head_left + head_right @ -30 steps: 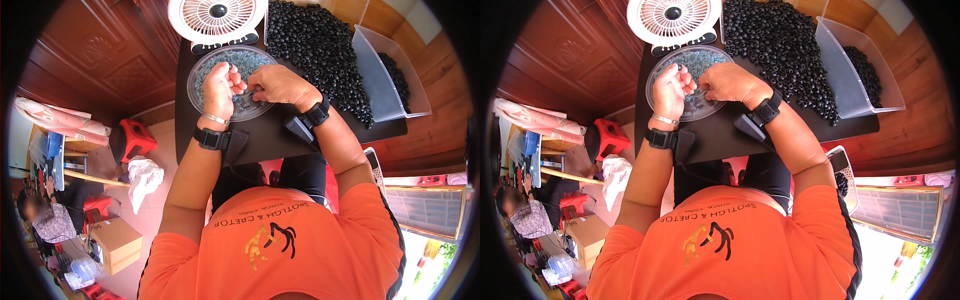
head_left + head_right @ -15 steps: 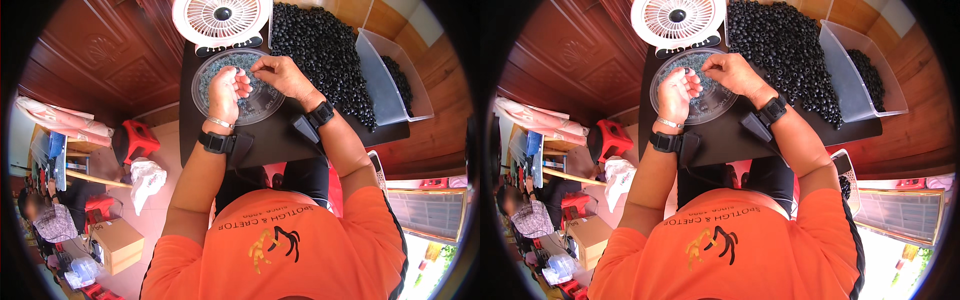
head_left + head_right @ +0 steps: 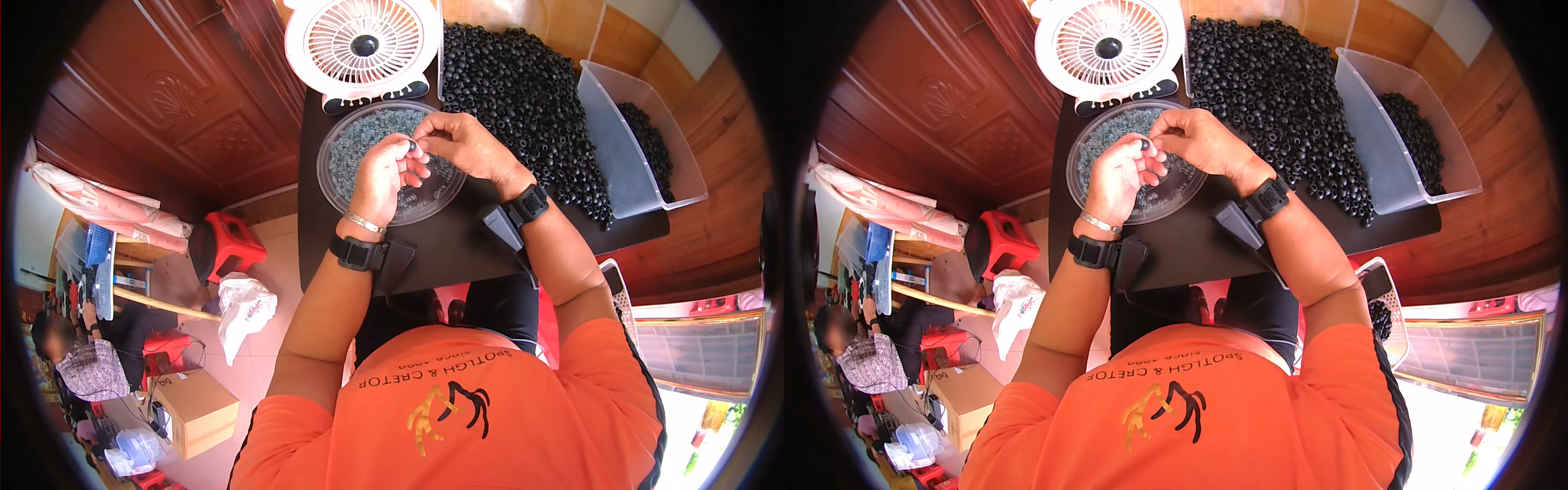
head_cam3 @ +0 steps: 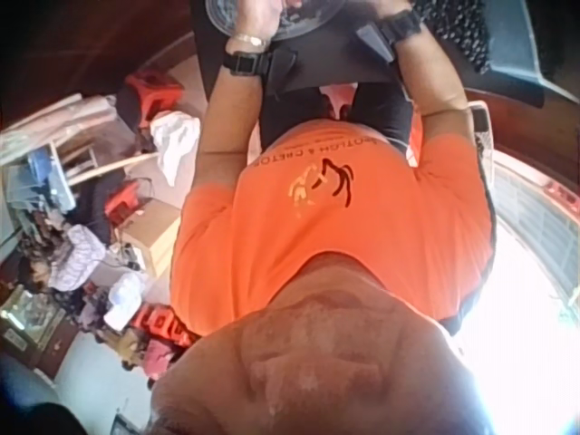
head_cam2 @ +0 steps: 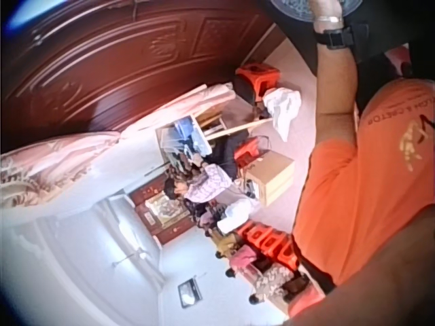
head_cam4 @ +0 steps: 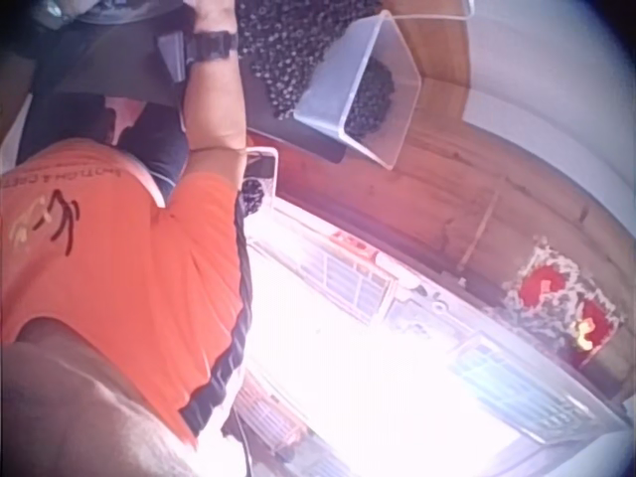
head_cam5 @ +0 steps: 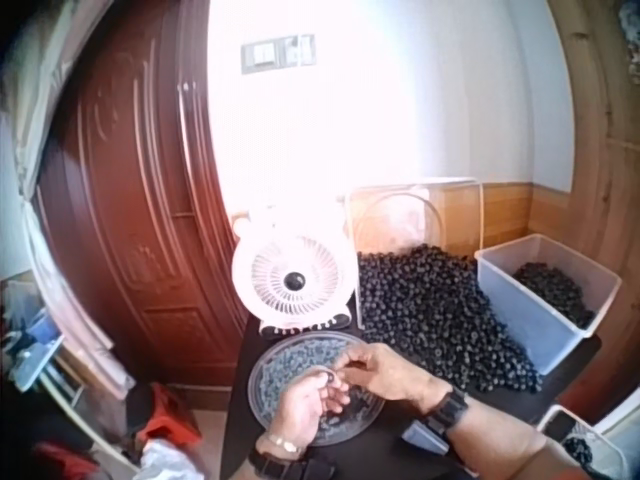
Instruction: Sorting small blue plastic components and inserting them into black circular rings.
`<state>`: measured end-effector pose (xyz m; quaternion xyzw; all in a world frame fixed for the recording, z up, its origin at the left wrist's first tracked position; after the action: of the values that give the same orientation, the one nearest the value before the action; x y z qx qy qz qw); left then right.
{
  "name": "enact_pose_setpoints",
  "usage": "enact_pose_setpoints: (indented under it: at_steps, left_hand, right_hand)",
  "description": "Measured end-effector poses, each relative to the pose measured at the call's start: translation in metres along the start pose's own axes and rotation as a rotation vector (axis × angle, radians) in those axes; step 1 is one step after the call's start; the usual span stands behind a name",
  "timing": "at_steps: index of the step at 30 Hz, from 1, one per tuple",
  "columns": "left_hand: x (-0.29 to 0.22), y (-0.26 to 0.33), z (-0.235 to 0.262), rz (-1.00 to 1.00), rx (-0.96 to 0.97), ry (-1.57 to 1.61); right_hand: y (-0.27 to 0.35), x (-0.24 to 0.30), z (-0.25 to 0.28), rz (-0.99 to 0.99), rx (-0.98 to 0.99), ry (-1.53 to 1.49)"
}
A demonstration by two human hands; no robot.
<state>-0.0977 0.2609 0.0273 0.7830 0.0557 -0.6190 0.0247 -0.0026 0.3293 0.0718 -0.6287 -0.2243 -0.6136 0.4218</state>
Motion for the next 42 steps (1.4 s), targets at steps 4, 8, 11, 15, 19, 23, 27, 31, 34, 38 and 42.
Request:
enact_pose_setpoints:
  at_steps: [4, 8, 11, 15, 19, 23, 27, 31, 34, 38, 42]
  left_hand:
    - [0.0, 0.0, 0.001, -0.002, 0.019, 0.024]
    - [-0.005, -0.002, 0.0, -0.067, 0.054, 0.149]
    - [-0.009, 0.0, -0.002, -0.09, 0.04, 0.176]
    - [-0.01, 0.001, -0.005, -0.079, 0.055, 0.125]
    - [-0.009, 0.001, -0.003, -0.054, -0.01, -0.085]
    - [-0.014, 0.004, -0.011, -0.042, 0.025, -0.321]
    - [-0.012, 0.005, -0.012, -0.029, 0.055, -0.331]
    - [-0.012, 0.005, -0.011, -0.044, 0.077, -0.245]
    - [-0.008, 0.004, -0.005, -0.043, 0.096, -0.072]
    - [0.002, -0.002, 0.002, 0.009, 0.112, 0.163]
    - [0.008, -0.002, 0.003, 0.075, 0.119, 0.302]
  right_hand:
    - [0.002, 0.006, -0.001, -0.036, 0.055, 0.039]
    - [0.002, 0.005, 0.0, -0.011, -0.015, -0.091]
    - [0.0, 0.006, -0.001, 0.059, 0.009, 0.132]
    - [0.001, 0.011, -0.002, 0.095, -0.018, 0.189]
    - [0.003, 0.018, -0.001, 0.141, -0.045, 0.341]
    - [0.003, 0.016, -0.002, 0.098, 0.02, 0.374]
    - [0.003, 0.006, 0.001, 0.018, 0.09, 0.334]
    - [0.006, -0.002, -0.001, -0.132, 0.126, 0.193]
    - [0.006, 0.004, -0.004, -0.104, 0.142, 0.184]
    - [0.004, 0.006, -0.006, -0.036, 0.123, 0.191]
    - [0.003, 0.002, -0.006, -0.015, 0.108, 0.174]
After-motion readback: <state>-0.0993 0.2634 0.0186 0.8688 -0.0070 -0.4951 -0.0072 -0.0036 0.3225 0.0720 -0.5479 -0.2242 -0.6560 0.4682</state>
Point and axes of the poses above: each hand's wrist, its own y-axis away from the middle knuckle, its own z-axis out of the back of the hand, x = y × z, the point moved 8 cm from there along -y, towards the middle knuckle, and after that the axes turned 14 degrees about -y, right-handed, at the moved point
